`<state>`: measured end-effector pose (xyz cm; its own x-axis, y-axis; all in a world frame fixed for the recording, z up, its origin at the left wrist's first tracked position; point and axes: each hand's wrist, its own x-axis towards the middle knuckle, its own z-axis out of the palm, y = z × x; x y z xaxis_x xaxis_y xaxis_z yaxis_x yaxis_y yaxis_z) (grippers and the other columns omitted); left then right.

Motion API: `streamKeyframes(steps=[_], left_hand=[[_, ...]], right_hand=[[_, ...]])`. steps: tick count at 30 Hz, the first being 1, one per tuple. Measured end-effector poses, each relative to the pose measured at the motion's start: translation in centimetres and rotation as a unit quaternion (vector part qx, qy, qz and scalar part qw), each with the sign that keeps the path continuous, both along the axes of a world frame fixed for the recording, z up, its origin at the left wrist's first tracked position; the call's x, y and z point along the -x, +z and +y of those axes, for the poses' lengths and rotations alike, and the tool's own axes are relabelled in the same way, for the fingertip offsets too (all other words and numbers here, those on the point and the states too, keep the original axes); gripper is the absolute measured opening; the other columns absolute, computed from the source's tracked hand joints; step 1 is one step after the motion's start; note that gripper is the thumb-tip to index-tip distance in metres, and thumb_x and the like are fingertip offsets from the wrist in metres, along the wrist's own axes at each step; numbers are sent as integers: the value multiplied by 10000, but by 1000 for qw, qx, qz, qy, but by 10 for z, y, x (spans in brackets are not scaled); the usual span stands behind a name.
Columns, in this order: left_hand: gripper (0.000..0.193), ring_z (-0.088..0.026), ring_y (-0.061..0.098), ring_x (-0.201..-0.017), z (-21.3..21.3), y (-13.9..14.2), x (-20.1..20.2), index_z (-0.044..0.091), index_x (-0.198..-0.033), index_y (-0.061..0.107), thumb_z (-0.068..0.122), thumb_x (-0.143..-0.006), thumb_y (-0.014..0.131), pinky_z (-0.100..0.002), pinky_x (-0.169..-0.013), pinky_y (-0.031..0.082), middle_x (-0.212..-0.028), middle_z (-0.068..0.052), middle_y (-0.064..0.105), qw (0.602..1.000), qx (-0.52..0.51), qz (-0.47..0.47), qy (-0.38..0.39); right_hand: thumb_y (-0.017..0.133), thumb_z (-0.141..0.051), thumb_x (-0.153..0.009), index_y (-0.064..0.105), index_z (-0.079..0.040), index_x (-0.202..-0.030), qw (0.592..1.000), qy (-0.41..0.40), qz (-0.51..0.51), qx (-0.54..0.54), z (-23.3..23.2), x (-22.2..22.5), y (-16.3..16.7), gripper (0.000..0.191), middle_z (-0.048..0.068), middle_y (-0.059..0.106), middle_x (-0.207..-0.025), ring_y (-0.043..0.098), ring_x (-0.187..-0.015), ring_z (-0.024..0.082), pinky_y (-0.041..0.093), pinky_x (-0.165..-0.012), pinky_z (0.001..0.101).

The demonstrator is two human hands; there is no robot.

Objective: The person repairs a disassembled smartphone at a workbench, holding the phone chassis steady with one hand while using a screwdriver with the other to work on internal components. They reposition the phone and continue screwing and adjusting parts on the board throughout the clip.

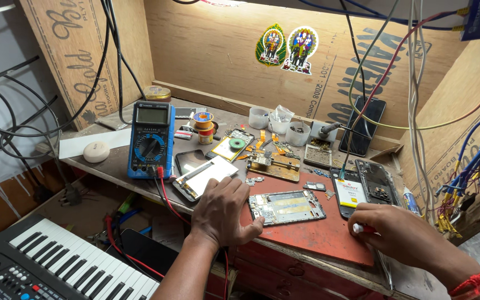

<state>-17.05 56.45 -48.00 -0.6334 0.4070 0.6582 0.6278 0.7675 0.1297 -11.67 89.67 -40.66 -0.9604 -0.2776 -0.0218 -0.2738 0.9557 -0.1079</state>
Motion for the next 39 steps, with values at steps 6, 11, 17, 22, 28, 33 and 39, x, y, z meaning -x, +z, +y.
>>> streamKeyframes(steps=[6,11,17,22,28,33,39], left_hand=[[496,-288,576,-808,1,-1,0,69,-818,601,552,-705,628,-440,-751,415,-807,-113,577,1000,-2,-2,-1],[489,-290,580,-805,1,2,-3,75,-800,591,543,-666,643,-440,-753,424,-804,-114,578,1000,5,-15,7],[533,-304,606,-839,3,3,-4,58,-840,617,536,-619,697,-442,-759,436,-827,-113,593,999,-24,27,-16],[538,-307,609,-829,6,1,-3,59,-848,631,539,-616,704,-447,-774,440,-820,-118,603,1000,0,-29,4],[535,-306,614,-831,2,0,-2,55,-864,634,530,-627,705,-447,-782,446,-828,-118,604,1000,-18,11,-11],[527,-302,615,-839,0,-2,-1,58,-855,634,533,-636,700,-444,-782,449,-830,-117,611,1000,-8,-2,-2],[514,-293,615,-830,4,-5,1,64,-832,623,535,-642,701,-433,-769,447,-826,-114,613,1000,-17,14,-7]], right_hand=[[739,-227,-865,690,-149,-1013,999,48,18,17,-5,13,-2,174,18,708,-890,715,-861,196,563,-763,357],[681,-107,-885,696,-13,-950,937,110,-53,328,-36,44,-23,116,27,673,-805,627,-783,97,570,-716,299],[721,-178,-882,713,1,-909,945,90,-68,309,-96,77,-45,181,43,693,-781,599,-756,93,527,-715,309],[725,-188,-855,693,4,-921,961,61,-37,267,-122,81,-47,205,93,688,-724,622,-684,131,549,-678,358],[750,-214,-843,717,-54,-960,970,37,-14,238,-131,71,-42,200,105,723,-752,668,-670,186,553,-685,360],[759,-199,-820,738,-67,-958,973,35,-3,229,-133,70,-41,192,94,747,-771,697,-673,182,568,-683,361],[762,-149,-802,735,-31,-936,964,61,4,257,-125,78,-45,180,96,750,-750,689,-676,155,573,-670,347]])
